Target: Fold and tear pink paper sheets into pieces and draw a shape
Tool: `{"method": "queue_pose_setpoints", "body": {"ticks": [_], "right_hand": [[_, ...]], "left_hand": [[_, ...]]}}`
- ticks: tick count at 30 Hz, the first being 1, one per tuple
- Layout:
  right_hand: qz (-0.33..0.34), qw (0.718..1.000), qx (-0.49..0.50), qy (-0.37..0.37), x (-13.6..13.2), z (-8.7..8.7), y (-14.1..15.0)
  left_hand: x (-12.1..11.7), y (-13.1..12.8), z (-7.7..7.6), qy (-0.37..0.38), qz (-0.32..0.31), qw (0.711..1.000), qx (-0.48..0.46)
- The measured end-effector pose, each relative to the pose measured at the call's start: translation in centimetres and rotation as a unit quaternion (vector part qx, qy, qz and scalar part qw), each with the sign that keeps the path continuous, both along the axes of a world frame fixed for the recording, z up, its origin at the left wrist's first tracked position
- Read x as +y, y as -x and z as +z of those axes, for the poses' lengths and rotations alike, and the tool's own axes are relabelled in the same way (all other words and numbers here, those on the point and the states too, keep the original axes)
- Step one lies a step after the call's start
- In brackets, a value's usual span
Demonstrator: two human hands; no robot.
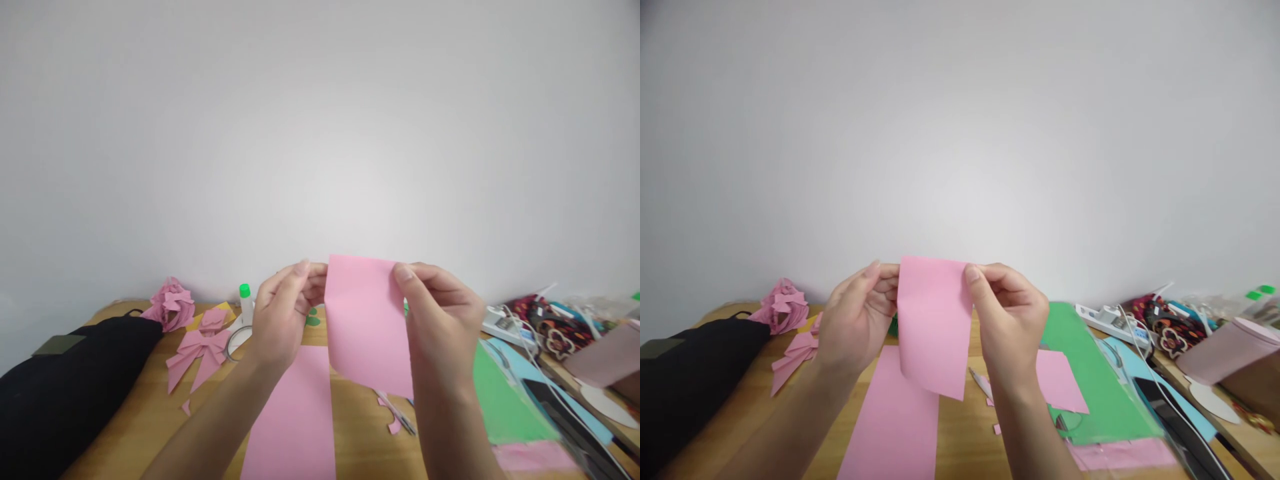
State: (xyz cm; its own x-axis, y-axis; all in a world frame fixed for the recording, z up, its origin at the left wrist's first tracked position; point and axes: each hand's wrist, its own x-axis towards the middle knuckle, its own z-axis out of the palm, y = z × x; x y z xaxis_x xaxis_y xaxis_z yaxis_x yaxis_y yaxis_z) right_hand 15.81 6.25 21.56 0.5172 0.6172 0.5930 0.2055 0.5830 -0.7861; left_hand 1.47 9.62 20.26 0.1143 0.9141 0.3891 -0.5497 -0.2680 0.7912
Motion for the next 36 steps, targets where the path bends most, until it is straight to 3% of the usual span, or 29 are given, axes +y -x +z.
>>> {"method": "queue_pose_setpoints", "body": {"ticks": [5, 14, 18, 22, 28, 36], "right_hand": [[0.012, 0.999, 0.036, 0.017, 0.0, -0.2, -0.2], [-0.023, 0.999, 0.022, -0.007, 0.2, -0.8, -0.4], [-0.043, 0.999, 0.020, -0.012, 0.0, -0.8, -0.1], [-0.052, 0.998, 0.032, -0.035, -0.1, -0.9, 0.3], [-0.113, 0.989, 0.032, -0.087, 0.2, -1.1, 0.5], [-0.109, 0.986, 0.018, -0.129, 0.4, -1.6, 0.2]], "left_hand": [[-0.7, 0.0, -1.5, -0.023, -0.093, 0.992, 0.083], [-0.5, -0.4, -3.0, -0.005, 0.069, 0.993, 0.100], [-0.6, -0.7, -3.1, -0.005, 0.100, 0.991, 0.086], [-0.7, -1.0, -2.8, 0.022, 0.085, 0.995, 0.041], [-1.1, -1.3, -2.4, 0.104, 0.010, 0.994, -0.043], [-1.1, -1.7, -1.9, 0.129, 0.009, 0.990, -0.061]]}}
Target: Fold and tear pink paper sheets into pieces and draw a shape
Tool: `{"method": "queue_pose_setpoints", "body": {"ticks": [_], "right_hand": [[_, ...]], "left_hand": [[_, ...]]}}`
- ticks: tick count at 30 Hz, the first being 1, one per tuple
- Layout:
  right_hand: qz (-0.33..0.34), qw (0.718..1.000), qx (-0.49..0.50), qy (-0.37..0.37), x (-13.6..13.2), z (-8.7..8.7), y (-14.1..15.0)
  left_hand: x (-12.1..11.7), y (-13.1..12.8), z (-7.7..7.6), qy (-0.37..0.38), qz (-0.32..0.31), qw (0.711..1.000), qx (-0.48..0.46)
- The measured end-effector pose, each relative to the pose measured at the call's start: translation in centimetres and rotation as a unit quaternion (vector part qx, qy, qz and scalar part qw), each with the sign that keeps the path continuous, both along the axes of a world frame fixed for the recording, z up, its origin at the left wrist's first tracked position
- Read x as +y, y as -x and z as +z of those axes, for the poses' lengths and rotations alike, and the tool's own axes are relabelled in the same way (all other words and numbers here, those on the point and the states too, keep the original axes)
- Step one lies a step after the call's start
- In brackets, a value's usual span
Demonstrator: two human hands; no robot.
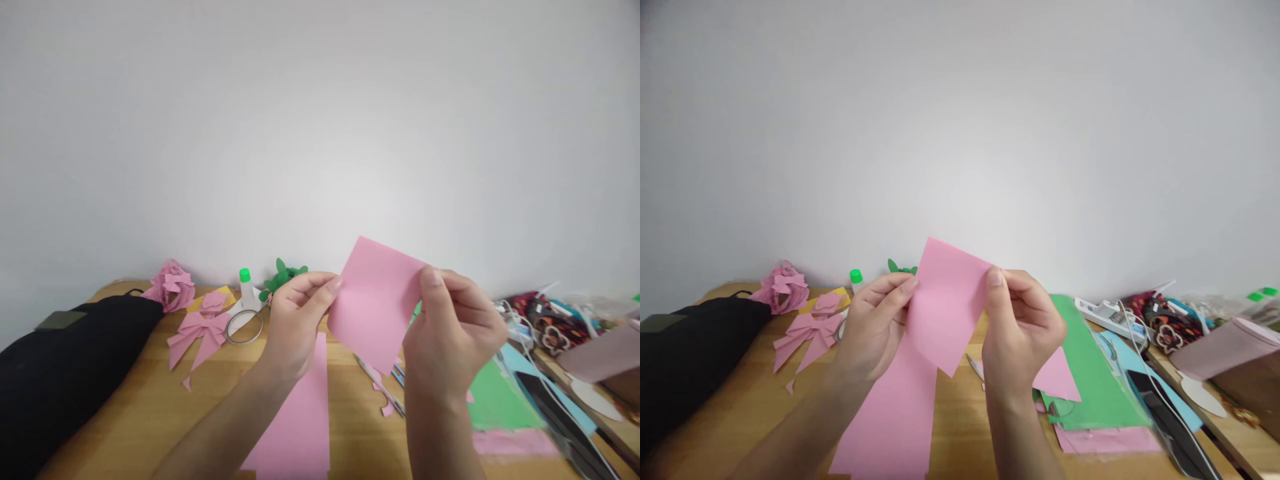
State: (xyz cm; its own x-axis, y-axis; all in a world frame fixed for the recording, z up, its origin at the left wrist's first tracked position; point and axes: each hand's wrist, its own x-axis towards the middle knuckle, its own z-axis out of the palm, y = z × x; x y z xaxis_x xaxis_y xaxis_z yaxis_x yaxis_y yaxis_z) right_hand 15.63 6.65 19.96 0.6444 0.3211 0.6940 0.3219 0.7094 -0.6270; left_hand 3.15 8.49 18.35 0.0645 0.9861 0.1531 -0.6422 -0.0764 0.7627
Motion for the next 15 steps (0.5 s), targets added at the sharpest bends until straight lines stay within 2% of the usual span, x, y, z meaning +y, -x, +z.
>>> {"method": "queue_pose_setpoints", "body": {"ticks": [4, 8, 11, 15], "right_hand": [[0.023, 0.999, 0.000, -0.026, -0.1, -0.3, 0.0], [0.051, 0.998, -0.027, -0.027, -0.6, -0.4, -0.5], [0.089, 0.994, -0.057, 0.019, -1.1, -0.7, -1.4], [0.152, 0.977, -0.111, 0.105, -2.0, -1.8, -3.3]], "left_hand": [[0.0, -0.2, 0.0, -0.008, 0.021, 1.000, 0.008], [0.2, 0.4, 0.2, -0.050, 0.039, 0.997, 0.053], [0.8, 1.4, 1.0, -0.097, 0.031, 0.987, 0.128], [1.6, 3.2, 2.9, -0.153, -0.014, 0.955, 0.253]]}}
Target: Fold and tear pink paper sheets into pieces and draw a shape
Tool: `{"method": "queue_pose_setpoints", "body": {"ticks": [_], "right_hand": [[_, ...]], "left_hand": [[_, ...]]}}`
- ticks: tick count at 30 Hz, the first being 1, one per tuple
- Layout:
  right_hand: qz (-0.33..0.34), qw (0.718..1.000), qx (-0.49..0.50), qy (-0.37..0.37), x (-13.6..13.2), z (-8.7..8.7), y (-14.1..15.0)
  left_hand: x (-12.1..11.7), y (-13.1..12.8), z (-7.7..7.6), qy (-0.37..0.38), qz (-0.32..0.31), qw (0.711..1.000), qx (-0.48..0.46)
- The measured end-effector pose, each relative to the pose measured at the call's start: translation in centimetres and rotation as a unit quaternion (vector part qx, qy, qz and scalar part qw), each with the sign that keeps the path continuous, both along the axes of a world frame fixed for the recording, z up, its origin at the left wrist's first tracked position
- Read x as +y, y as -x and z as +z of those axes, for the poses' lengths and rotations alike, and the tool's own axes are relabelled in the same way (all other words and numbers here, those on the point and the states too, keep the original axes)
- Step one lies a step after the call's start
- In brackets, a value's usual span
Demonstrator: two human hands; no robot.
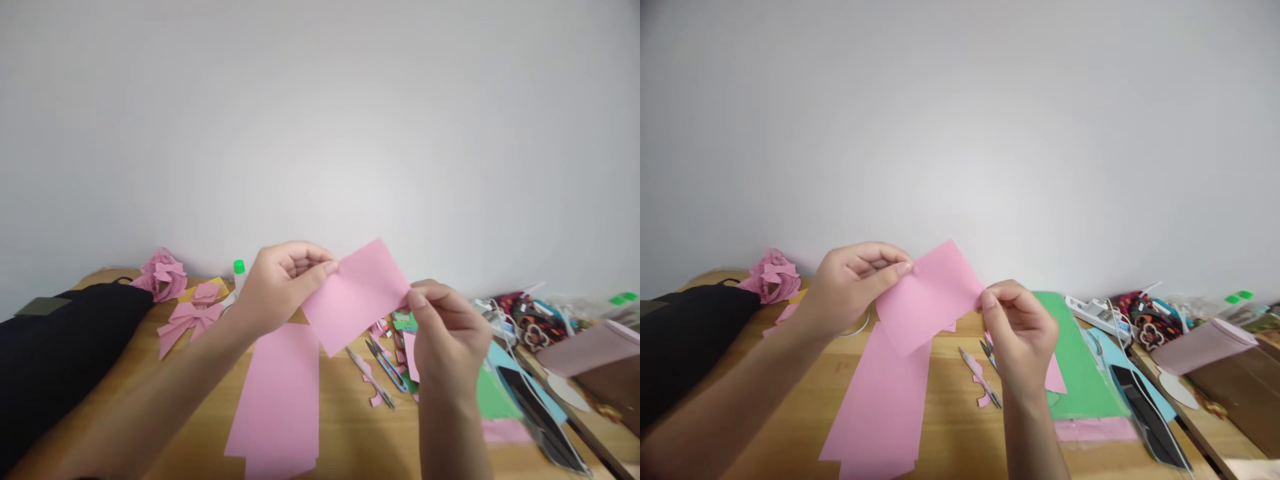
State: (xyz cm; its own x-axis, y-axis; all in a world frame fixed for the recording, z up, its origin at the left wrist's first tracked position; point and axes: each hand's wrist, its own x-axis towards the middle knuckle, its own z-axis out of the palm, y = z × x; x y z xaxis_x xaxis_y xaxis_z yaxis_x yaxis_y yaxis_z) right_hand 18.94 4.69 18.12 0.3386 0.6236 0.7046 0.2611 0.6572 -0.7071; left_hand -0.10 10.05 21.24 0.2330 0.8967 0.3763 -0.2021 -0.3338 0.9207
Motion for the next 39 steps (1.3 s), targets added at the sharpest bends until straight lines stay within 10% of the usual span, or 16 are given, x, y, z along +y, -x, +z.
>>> {"method": "queue_pose_setpoints", "body": {"ticks": [7, 16, 29, 39], "right_hand": [[0.152, 0.966, -0.133, 0.162, -1.7, -0.8, -2.2], [0.194, 0.887, -0.252, 0.336, -0.4, 6.3, 1.2], [0.164, 0.842, -0.355, 0.372, 0.1, 8.4, -0.6], [0.171, 0.873, -0.318, 0.329, -0.3, 7.9, -1.2]], "left_hand": [[0.6, 2.0, 1.5, -0.023, -0.086, 0.974, 0.207], [0.0, 2.2, 1.7, -0.027, -0.147, 0.935, 0.321], [0.0, 2.5, 1.5, -0.021, -0.134, 0.932, 0.336], [0.1, 2.0, 1.2, 0.004, -0.154, 0.946, 0.286]]}}
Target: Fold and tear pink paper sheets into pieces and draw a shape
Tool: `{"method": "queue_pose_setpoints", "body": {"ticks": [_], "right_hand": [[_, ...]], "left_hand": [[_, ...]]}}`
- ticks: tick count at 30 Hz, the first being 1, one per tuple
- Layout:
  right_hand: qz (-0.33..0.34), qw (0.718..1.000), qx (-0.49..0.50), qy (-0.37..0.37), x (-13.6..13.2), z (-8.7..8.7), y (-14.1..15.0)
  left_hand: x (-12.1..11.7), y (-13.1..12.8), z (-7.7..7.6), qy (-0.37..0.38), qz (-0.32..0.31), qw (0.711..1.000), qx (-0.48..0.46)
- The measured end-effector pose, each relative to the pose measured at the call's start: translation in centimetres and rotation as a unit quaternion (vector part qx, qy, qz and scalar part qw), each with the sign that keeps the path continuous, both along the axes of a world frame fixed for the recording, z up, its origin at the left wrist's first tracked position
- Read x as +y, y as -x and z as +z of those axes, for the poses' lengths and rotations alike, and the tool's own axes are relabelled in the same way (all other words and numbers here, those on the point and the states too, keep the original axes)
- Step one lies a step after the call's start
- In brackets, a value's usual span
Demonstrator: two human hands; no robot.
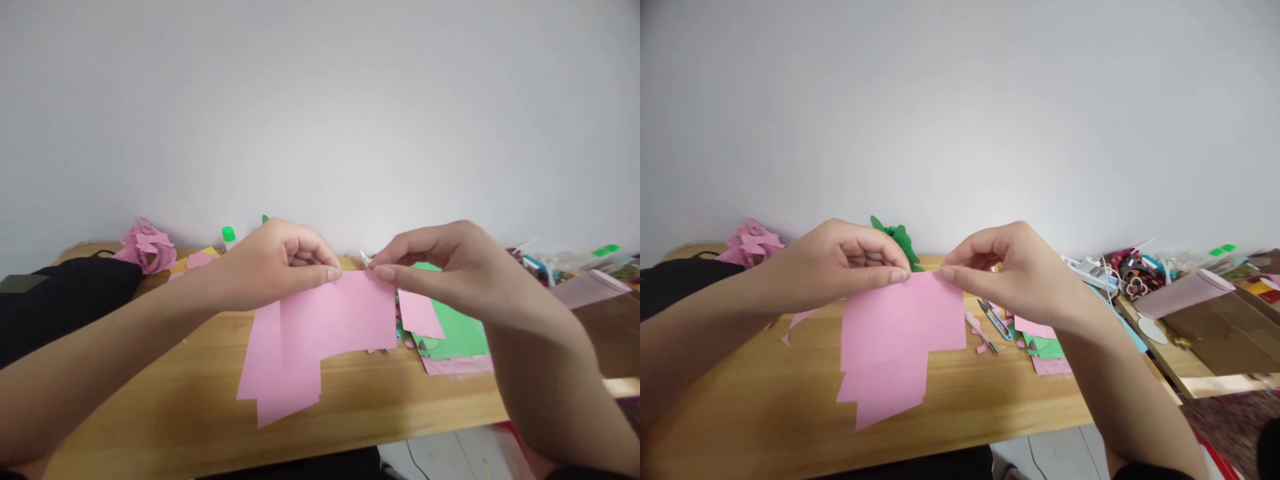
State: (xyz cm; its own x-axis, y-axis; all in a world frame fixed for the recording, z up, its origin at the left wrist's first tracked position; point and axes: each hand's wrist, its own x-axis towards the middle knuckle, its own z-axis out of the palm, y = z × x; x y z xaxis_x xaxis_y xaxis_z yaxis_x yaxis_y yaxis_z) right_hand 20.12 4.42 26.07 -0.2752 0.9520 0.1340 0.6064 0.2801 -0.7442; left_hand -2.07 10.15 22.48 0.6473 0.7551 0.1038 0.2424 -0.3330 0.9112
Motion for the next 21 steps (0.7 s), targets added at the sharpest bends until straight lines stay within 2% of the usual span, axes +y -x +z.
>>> {"method": "queue_pose_setpoints", "body": {"ticks": [6, 11, 15, 21], "right_hand": [[0.011, 1.000, -0.004, 0.001, 0.0, 0.1, 1.4], [0.021, 1.000, -0.008, 0.001, -0.2, 0.4, 1.7], [0.010, 0.999, -0.020, -0.025, -0.5, 0.4, 0.9], [0.025, 0.999, -0.033, -0.024, -1.1, 0.1, -0.8]], "left_hand": [[-0.2, -0.7, 0.3, -0.004, -0.039, 0.999, 0.022], [-0.4, -1.4, 0.3, -0.019, -0.048, 0.999, -0.011], [-0.4, -0.4, 0.3, -0.008, -0.037, 0.999, -0.002], [-0.4, 1.8, 0.0, -0.005, -0.049, 0.999, 0.024]]}}
